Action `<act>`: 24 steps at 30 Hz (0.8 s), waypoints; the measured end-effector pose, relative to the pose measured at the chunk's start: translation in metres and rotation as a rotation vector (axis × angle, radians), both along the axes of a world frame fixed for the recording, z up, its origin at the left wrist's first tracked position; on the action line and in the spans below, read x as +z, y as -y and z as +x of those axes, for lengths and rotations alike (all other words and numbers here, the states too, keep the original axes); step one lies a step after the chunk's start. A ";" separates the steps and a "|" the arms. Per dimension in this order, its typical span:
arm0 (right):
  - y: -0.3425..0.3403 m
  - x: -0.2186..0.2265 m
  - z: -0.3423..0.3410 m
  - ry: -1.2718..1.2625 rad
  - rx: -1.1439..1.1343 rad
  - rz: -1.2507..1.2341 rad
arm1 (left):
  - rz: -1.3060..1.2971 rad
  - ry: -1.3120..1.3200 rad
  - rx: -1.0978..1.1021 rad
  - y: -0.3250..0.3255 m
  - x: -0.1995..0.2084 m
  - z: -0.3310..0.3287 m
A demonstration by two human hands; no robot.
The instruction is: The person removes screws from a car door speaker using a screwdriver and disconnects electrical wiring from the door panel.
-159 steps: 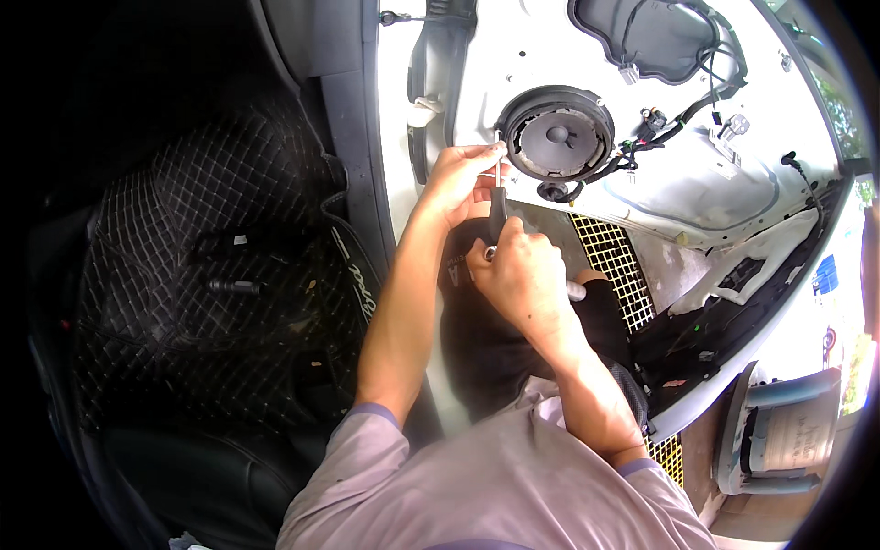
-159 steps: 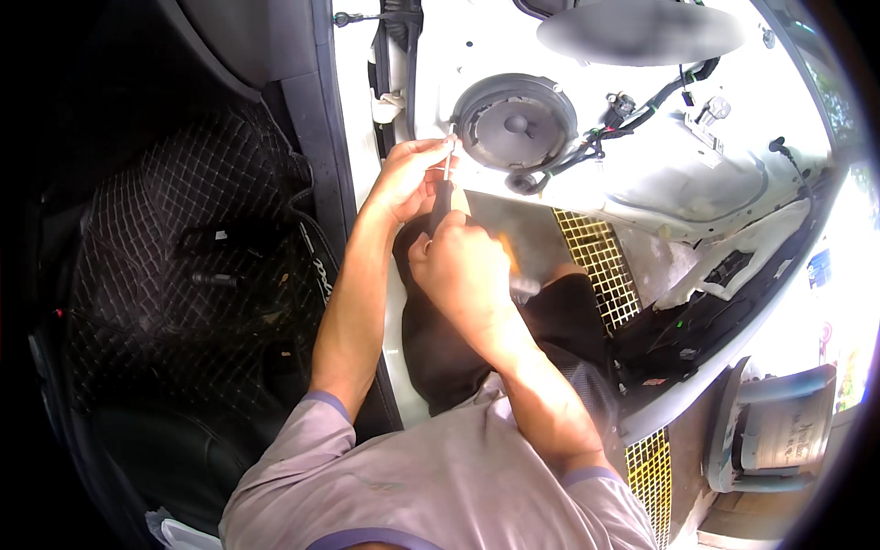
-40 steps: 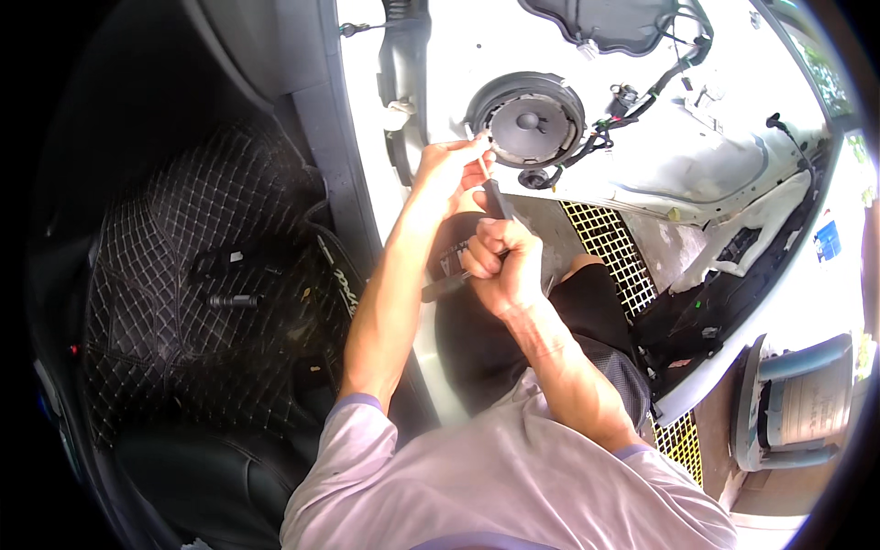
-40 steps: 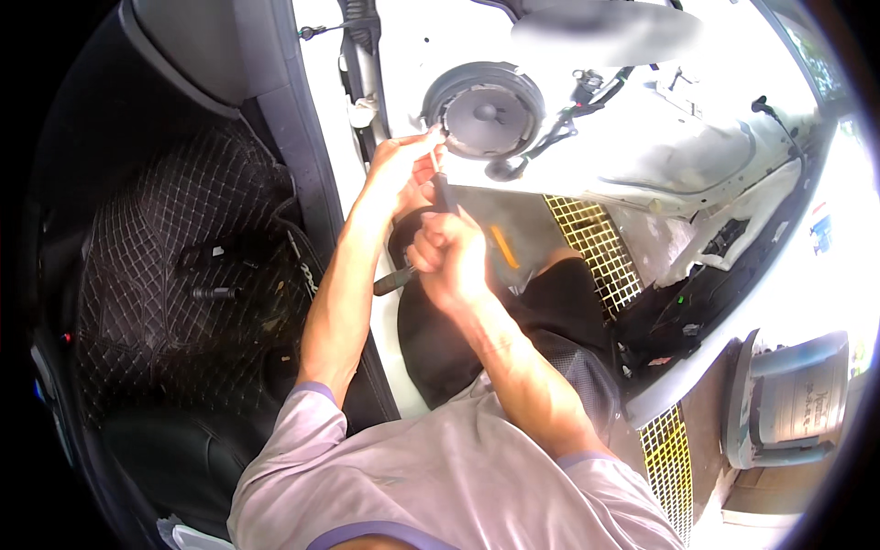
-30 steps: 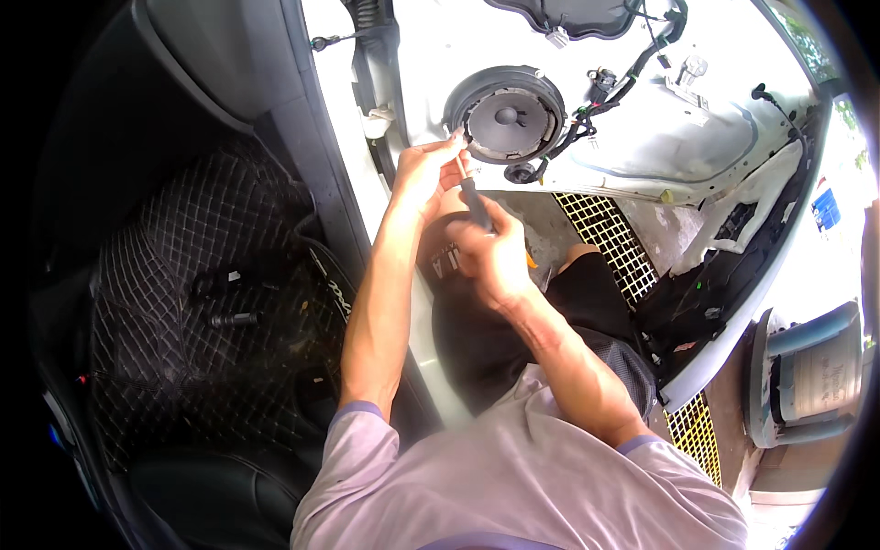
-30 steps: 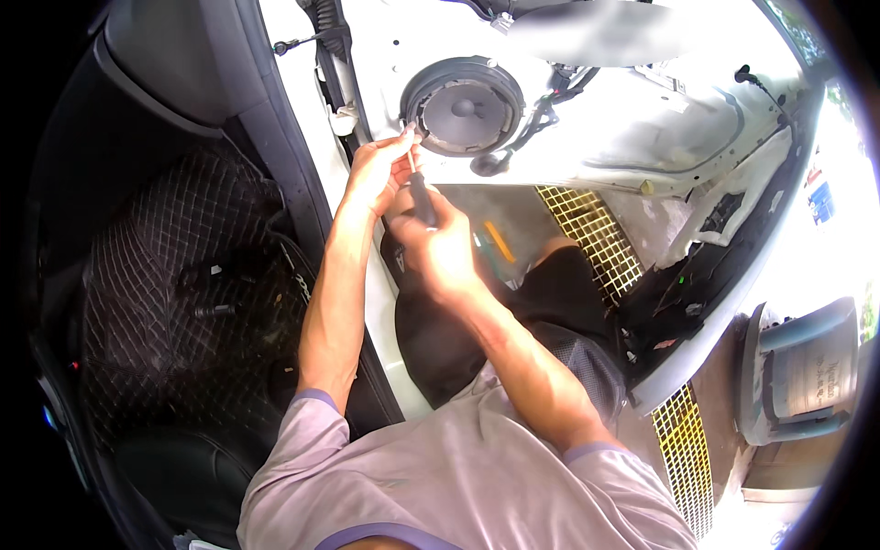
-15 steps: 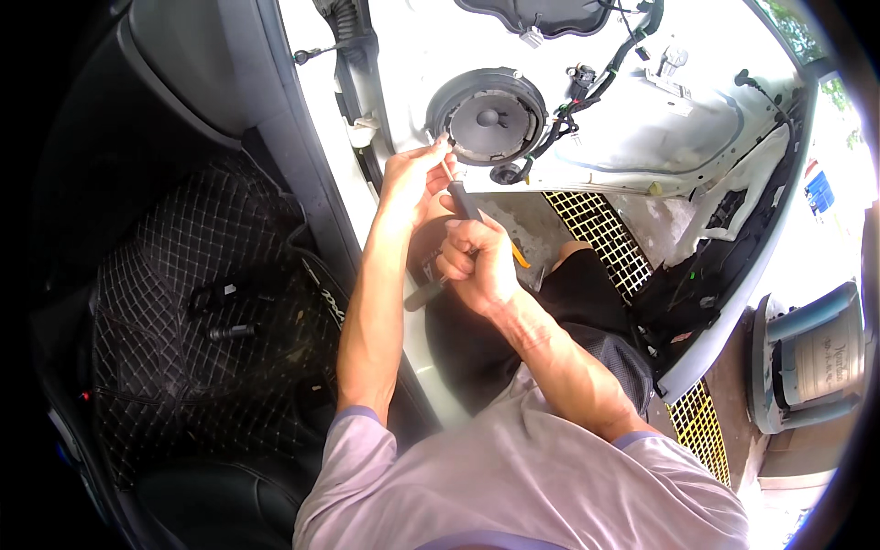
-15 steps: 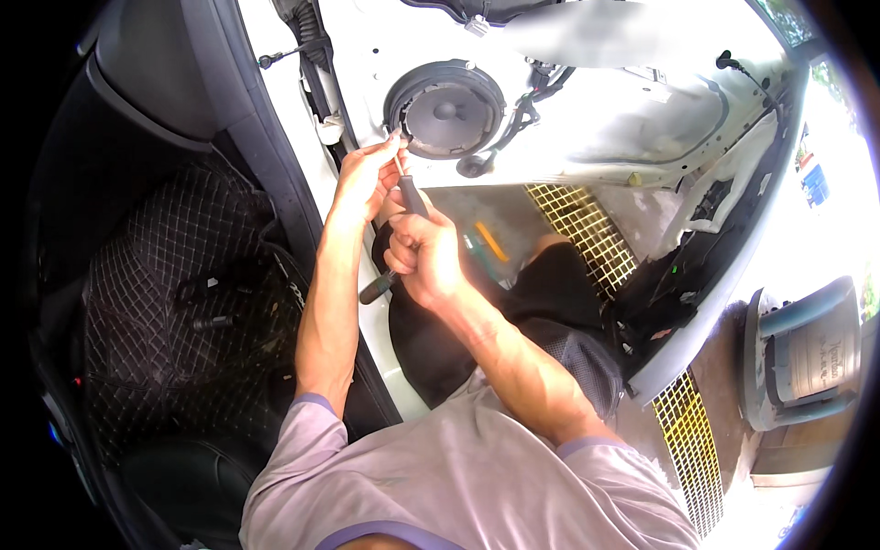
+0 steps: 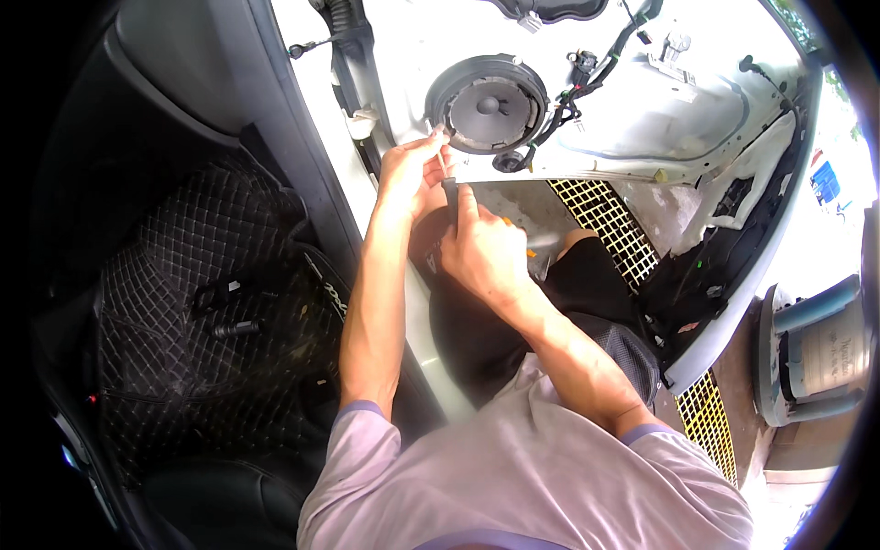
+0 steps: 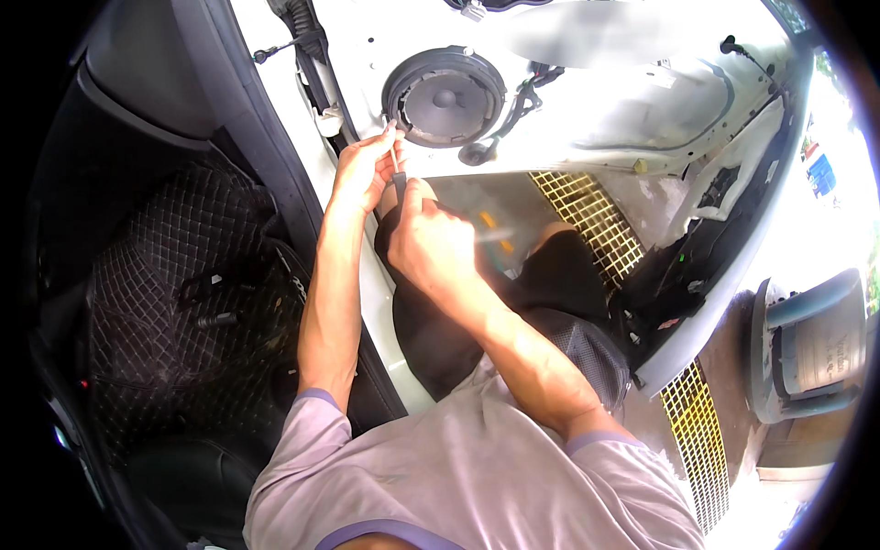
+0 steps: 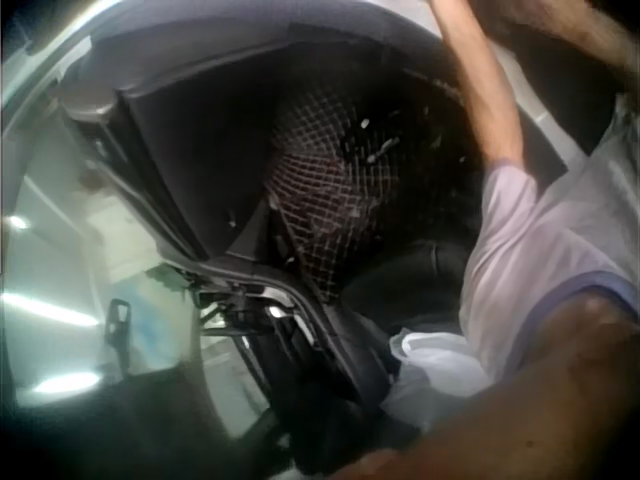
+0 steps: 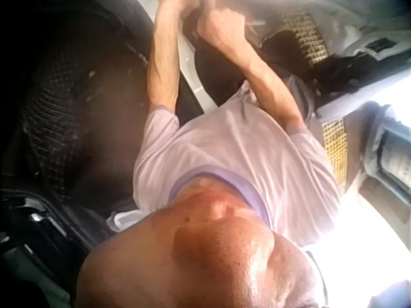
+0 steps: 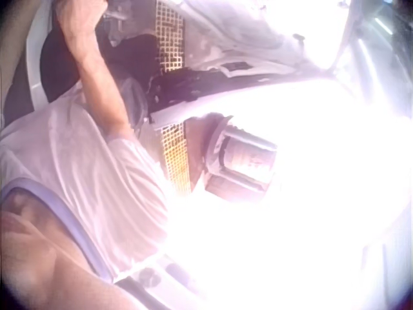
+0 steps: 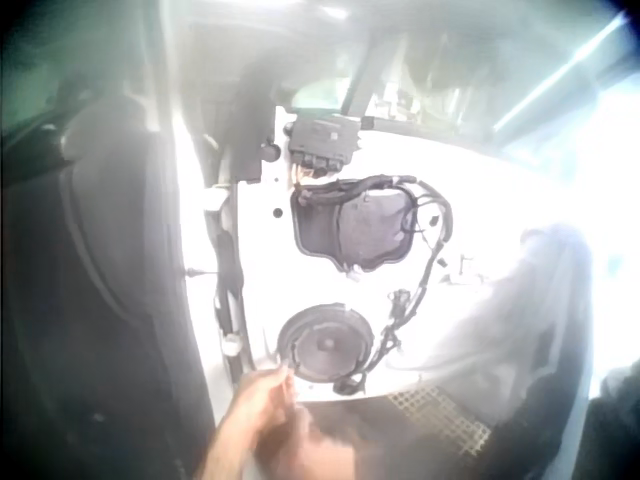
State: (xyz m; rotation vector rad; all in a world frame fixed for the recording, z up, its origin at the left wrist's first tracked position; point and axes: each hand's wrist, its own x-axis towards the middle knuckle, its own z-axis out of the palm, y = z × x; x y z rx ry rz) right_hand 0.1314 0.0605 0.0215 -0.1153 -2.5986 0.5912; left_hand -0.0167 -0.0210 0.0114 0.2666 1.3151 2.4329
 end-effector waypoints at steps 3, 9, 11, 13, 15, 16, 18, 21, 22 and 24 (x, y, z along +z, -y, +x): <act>-0.006 0.001 0.000 -0.056 0.072 -0.189 | -0.012 -0.029 -0.006 -0.002 0.000 0.000; -0.004 0.005 -0.007 0.044 0.257 -0.915 | -0.010 0.000 0.017 0.000 0.004 -0.001; -0.004 0.000 -0.002 -0.044 0.025 0.056 | -0.010 -0.019 0.001 0.000 0.001 -0.002; -0.005 0.001 -0.001 0.002 0.081 -0.246 | -0.010 -0.016 0.021 -0.001 -0.001 -0.001; -0.007 0.004 -0.003 0.089 0.201 -0.843 | -0.010 -0.013 0.027 -0.001 0.000 0.000; -0.007 0.006 -0.004 0.134 0.261 -1.142 | -0.011 -0.009 0.032 -0.001 0.001 0.000; -0.008 0.004 -0.004 0.113 0.556 -1.990 | -0.020 -0.011 0.024 -0.004 0.003 0.002; -0.002 0.007 -0.005 0.145 0.417 -1.633 | -0.052 0.005 0.008 0.001 0.002 -0.002; 0.000 0.006 -0.005 0.148 0.423 -1.632 | -0.045 -0.006 0.013 0.003 -0.003 -0.004; -0.002 0.003 -0.002 0.107 0.270 -1.043 | -0.028 -0.004 0.013 0.002 -0.003 -0.004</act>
